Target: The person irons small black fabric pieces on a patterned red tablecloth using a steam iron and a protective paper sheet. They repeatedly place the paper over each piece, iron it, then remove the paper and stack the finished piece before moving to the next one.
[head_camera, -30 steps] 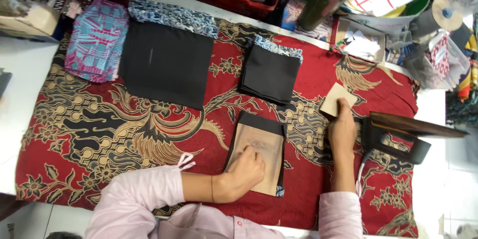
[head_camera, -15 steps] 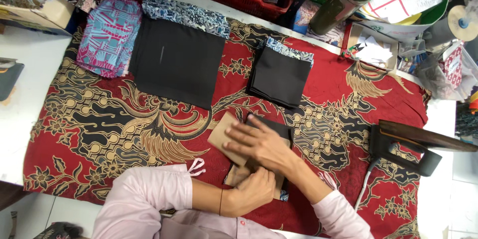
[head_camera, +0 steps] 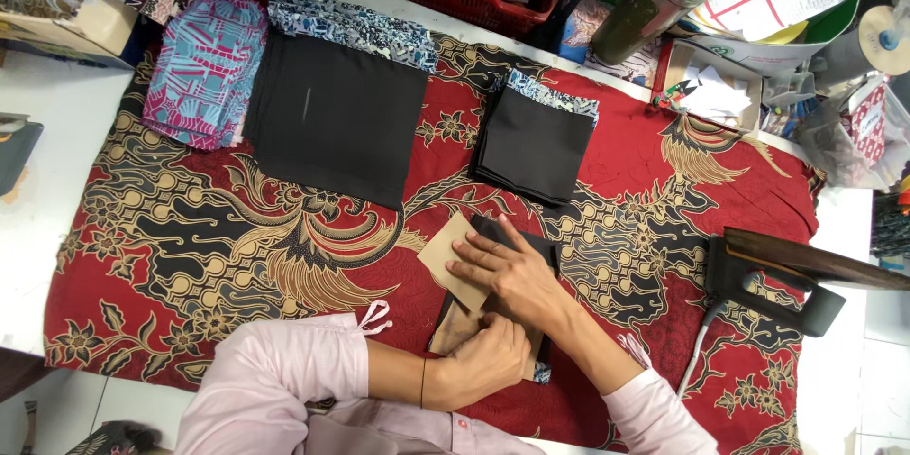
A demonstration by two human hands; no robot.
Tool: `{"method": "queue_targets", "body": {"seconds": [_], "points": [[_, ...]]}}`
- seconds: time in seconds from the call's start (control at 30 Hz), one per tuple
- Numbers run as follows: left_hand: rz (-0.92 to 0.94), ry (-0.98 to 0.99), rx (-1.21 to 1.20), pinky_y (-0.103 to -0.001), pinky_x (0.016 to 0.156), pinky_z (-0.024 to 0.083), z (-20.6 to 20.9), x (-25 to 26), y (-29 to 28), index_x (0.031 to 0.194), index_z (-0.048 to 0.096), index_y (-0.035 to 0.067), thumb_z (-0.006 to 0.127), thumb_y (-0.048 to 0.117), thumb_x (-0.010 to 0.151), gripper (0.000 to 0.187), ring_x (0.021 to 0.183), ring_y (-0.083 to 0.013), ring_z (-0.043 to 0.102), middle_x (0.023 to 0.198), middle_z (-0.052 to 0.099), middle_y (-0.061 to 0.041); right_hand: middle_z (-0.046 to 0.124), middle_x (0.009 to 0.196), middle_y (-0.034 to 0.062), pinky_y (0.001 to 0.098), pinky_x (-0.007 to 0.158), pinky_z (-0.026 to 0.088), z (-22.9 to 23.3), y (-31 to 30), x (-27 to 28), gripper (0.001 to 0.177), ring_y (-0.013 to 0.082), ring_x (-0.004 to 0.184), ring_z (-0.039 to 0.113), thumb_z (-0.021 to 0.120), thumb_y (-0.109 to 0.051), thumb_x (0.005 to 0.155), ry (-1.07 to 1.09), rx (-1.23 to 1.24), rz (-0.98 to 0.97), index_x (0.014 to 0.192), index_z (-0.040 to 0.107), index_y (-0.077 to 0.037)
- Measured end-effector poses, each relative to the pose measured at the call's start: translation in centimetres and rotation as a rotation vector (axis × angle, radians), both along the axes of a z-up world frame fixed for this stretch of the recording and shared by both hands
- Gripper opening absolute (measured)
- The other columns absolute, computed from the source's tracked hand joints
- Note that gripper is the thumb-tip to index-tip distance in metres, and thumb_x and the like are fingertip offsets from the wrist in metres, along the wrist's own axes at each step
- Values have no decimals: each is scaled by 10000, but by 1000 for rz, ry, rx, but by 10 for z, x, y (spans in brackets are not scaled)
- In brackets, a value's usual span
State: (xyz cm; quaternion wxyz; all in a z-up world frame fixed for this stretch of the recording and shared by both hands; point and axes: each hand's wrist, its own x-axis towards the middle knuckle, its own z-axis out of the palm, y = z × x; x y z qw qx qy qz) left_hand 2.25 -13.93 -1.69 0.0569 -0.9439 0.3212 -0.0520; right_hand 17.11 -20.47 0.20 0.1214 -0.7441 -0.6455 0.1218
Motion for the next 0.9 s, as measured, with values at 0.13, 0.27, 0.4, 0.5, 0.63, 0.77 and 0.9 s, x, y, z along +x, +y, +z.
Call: {"method": "queue_targets", "body": {"seconds": [0.13,0.27,0.4,0.5,0.63,0.77,0.9], "points": [[-8,7,28,-439,739,500,-3,1,-1,944,728,-14,586,207,898,268,788,-291,640,838,696,-166,565,1482,39,578,1229,134,-6,-1,8,714,223,1408,479,690,-153,699,20,-34,-73,1408,605,-184],[-1,38,-55,-418,744,493,-10,4,0,920,727,18,596,184,878,215,789,-275,640,830,680,-139,604,1472,21,555,1261,149,-7,-3,13,648,206,1408,511,612,-40,796,-109,47,-123,1429,611,-176],[-7,93,-169,-369,786,469,-13,14,8,914,727,23,607,152,872,181,845,-257,630,873,666,-120,642,1417,50,548,1248,197,14,-24,11,607,227,1374,557,622,10,780,24,160,-238,1366,635,-144],[-24,23,-332,-373,889,463,-10,25,18,837,727,39,643,171,745,181,892,-254,634,970,677,-115,653,1388,99,446,1137,384,41,-64,15,682,275,1337,598,662,90,691,98,427,-428,1341,617,-109],[-109,202,-274,-366,918,438,-4,51,27,979,713,34,706,129,678,316,982,-246,623,1012,650,-98,627,1436,118,547,1225,340,62,-120,22,783,335,1399,561,633,190,674,-422,327,-888,1413,610,-68],[-130,146,-384,-340,874,437,3,70,27,1335,582,17,722,111,707,650,952,-213,631,988,647,-80,630,1313,110,480,1004,387,44,-128,15,485,350,1161,541,779,-36,778,-382,324,-982,1241,643,-86],[-127,174,-311,-339,849,425,4,73,19,1386,549,22,713,136,679,735,924,-210,631,953,639,-87,677,1023,0,400,910,393,15,-106,4,199,240,1023,582,809,-212,826,-64,267,-858,996,715,-170]]}}
